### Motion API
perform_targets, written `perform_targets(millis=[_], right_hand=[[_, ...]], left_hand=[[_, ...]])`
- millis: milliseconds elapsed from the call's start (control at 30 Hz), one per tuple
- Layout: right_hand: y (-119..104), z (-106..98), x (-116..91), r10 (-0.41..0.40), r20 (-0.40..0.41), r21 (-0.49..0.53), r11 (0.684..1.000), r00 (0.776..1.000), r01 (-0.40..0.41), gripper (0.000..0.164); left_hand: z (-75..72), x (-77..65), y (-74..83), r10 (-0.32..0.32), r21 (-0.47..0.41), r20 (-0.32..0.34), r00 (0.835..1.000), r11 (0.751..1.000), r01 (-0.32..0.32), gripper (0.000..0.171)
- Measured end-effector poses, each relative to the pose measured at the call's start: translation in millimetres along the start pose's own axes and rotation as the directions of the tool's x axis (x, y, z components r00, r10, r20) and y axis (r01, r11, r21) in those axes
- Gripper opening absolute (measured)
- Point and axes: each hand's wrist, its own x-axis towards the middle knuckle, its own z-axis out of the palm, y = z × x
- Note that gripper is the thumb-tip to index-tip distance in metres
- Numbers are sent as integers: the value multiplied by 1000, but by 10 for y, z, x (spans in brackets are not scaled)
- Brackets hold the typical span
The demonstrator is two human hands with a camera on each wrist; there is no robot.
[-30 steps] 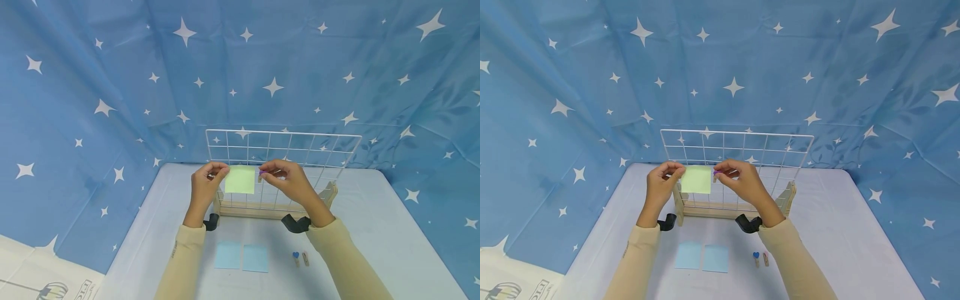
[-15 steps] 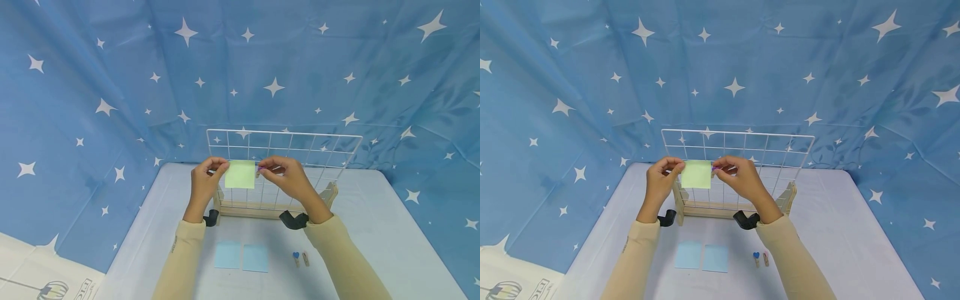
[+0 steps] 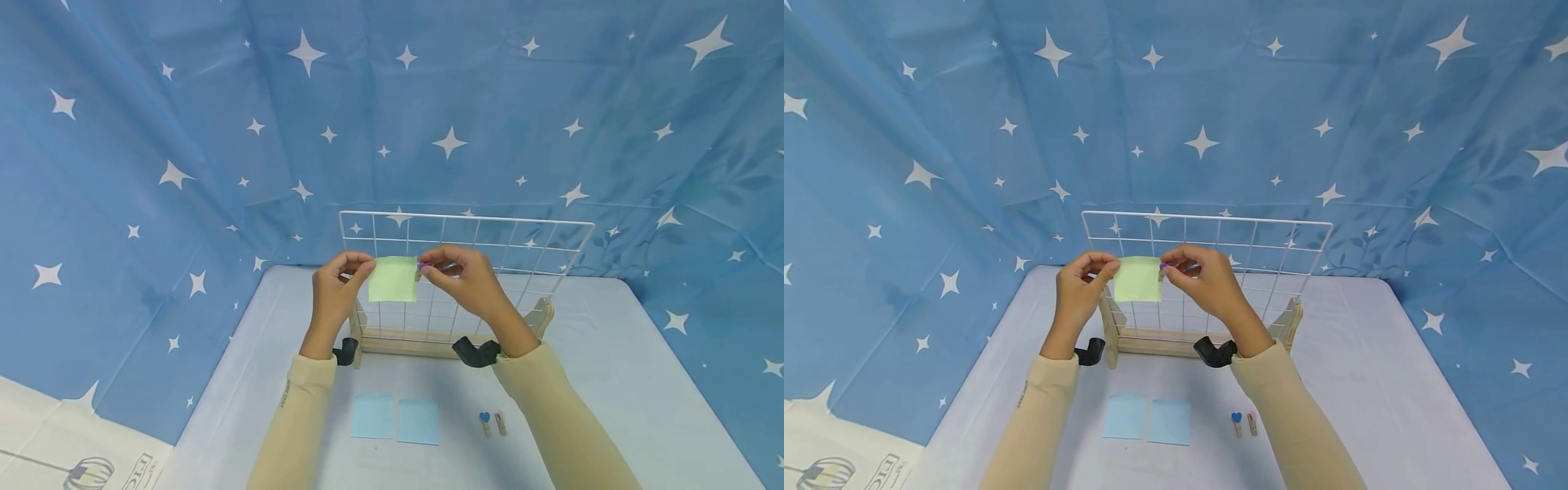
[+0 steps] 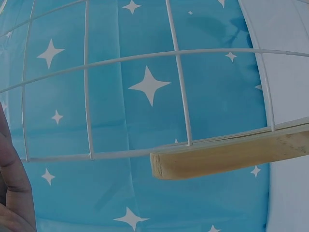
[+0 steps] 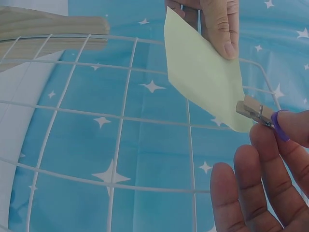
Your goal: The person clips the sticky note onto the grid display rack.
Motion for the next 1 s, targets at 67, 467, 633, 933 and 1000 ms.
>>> perform_targets(millis=[67, 467, 633, 933, 1000], right_hand=[[-5, 2, 10, 7, -1, -2, 1000, 1000, -7, 13], [-47, 14, 63, 27, -30, -20, 999, 999, -28, 14], [-61, 24, 90, 17, -56, -35, 999, 998, -19, 15], [-106, 21, 124, -13, -69, -56, 998, 998, 9, 14], [-117, 15, 133, -16, -69, -65, 998, 998, 12, 14]], left_hand=[[3, 7, -2, 5, -3, 2, 1000, 1000, -5, 15], [6, 30, 9, 14, 7, 2, 1000, 1000, -14, 16], [3, 52, 17, 33, 13, 2, 999, 999, -33, 15], [-9, 94, 33, 48, 27, -1, 999, 998, -48, 15], [-12, 96, 38, 42, 26, -3, 999, 999, -42, 15]])
